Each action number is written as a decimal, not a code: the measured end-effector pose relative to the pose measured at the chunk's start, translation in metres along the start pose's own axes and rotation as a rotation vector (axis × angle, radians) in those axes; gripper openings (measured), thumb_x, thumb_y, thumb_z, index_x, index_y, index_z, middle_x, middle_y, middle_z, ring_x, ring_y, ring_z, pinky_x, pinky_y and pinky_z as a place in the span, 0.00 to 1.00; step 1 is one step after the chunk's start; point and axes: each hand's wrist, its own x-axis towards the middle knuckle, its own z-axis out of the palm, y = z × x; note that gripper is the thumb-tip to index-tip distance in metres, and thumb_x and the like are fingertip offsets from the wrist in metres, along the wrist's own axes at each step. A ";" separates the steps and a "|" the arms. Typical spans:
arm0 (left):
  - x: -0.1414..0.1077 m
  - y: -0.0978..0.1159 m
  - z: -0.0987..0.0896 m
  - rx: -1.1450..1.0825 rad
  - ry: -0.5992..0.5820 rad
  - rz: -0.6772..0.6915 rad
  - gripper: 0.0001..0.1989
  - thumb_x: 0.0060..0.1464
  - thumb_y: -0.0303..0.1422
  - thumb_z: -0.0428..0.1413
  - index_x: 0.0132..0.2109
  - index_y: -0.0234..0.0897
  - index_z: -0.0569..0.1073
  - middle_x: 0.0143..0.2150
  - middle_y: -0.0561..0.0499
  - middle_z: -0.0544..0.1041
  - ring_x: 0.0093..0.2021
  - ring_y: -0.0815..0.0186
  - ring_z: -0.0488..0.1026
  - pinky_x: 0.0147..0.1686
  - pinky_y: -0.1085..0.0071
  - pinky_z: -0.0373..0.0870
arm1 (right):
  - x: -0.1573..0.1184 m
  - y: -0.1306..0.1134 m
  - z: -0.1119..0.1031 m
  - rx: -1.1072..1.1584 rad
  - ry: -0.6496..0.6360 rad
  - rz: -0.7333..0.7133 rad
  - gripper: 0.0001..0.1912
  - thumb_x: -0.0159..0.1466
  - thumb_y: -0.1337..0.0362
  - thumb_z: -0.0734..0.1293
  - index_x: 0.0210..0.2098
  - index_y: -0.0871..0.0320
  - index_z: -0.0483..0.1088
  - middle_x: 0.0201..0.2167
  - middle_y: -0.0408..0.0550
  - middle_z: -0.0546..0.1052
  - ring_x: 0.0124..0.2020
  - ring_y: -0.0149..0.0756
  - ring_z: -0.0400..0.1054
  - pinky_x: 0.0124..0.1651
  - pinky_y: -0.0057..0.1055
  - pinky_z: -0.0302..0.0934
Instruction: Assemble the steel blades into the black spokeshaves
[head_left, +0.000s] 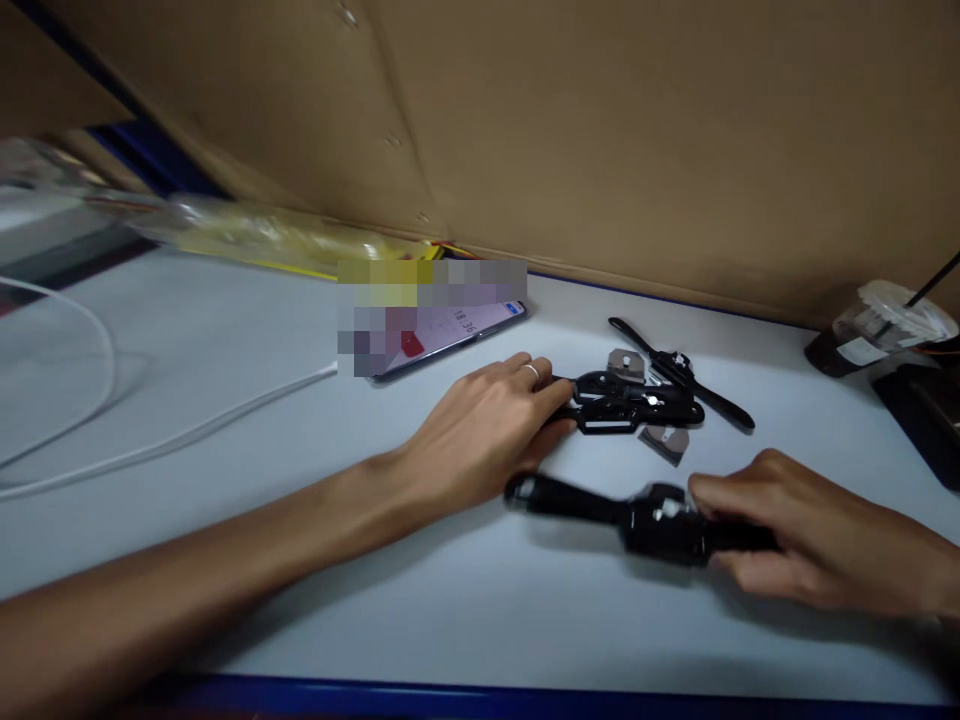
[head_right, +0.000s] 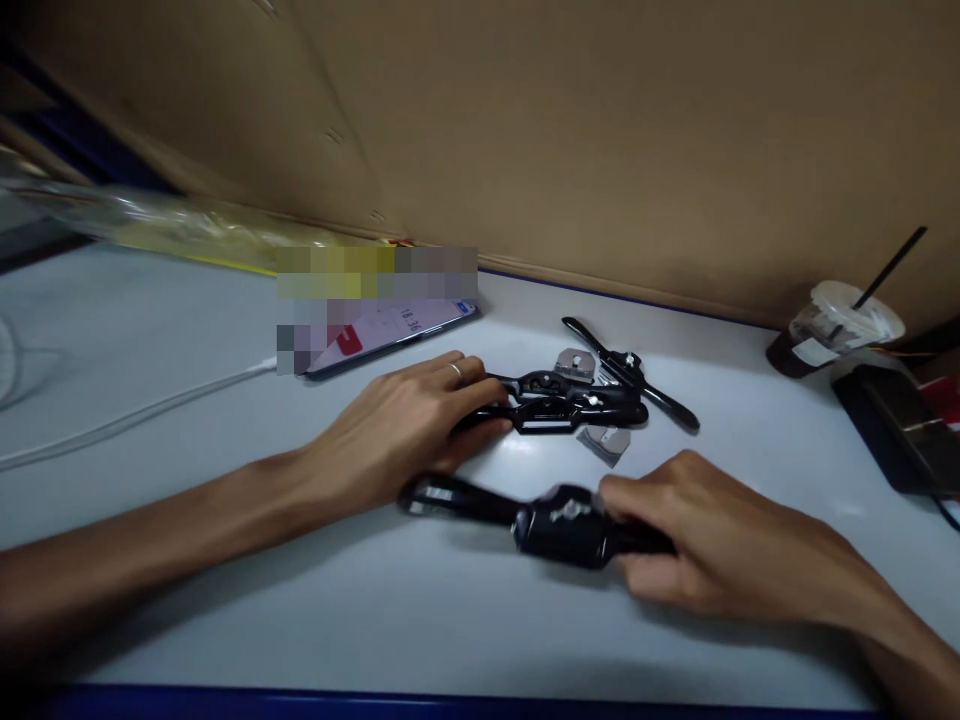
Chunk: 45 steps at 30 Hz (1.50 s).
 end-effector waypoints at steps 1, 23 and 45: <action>0.001 -0.002 0.000 -0.005 -0.004 -0.007 0.08 0.67 0.33 0.53 0.42 0.36 0.75 0.40 0.46 0.74 0.39 0.57 0.72 0.33 0.65 0.66 | -0.001 -0.004 0.002 -0.015 -0.037 -0.010 0.08 0.63 0.73 0.68 0.35 0.53 0.67 0.28 0.37 0.73 0.31 0.31 0.68 0.32 0.25 0.57; -0.015 0.025 -0.002 -0.107 0.157 0.326 0.14 0.71 0.34 0.50 0.53 0.31 0.75 0.45 0.41 0.73 0.43 0.54 0.69 0.41 0.58 0.74 | 0.009 0.014 0.005 -0.279 0.126 0.304 0.19 0.70 0.57 0.65 0.60 0.49 0.68 0.29 0.42 0.78 0.26 0.38 0.69 0.31 0.31 0.52; -0.018 0.028 0.003 -0.155 0.069 0.342 0.14 0.67 0.36 0.58 0.54 0.32 0.74 0.44 0.44 0.74 0.42 0.56 0.70 0.42 0.61 0.71 | 0.016 0.001 0.021 -0.577 0.472 -0.031 0.14 0.75 0.61 0.61 0.47 0.60 0.77 0.37 0.53 0.80 0.34 0.45 0.75 0.32 0.37 0.61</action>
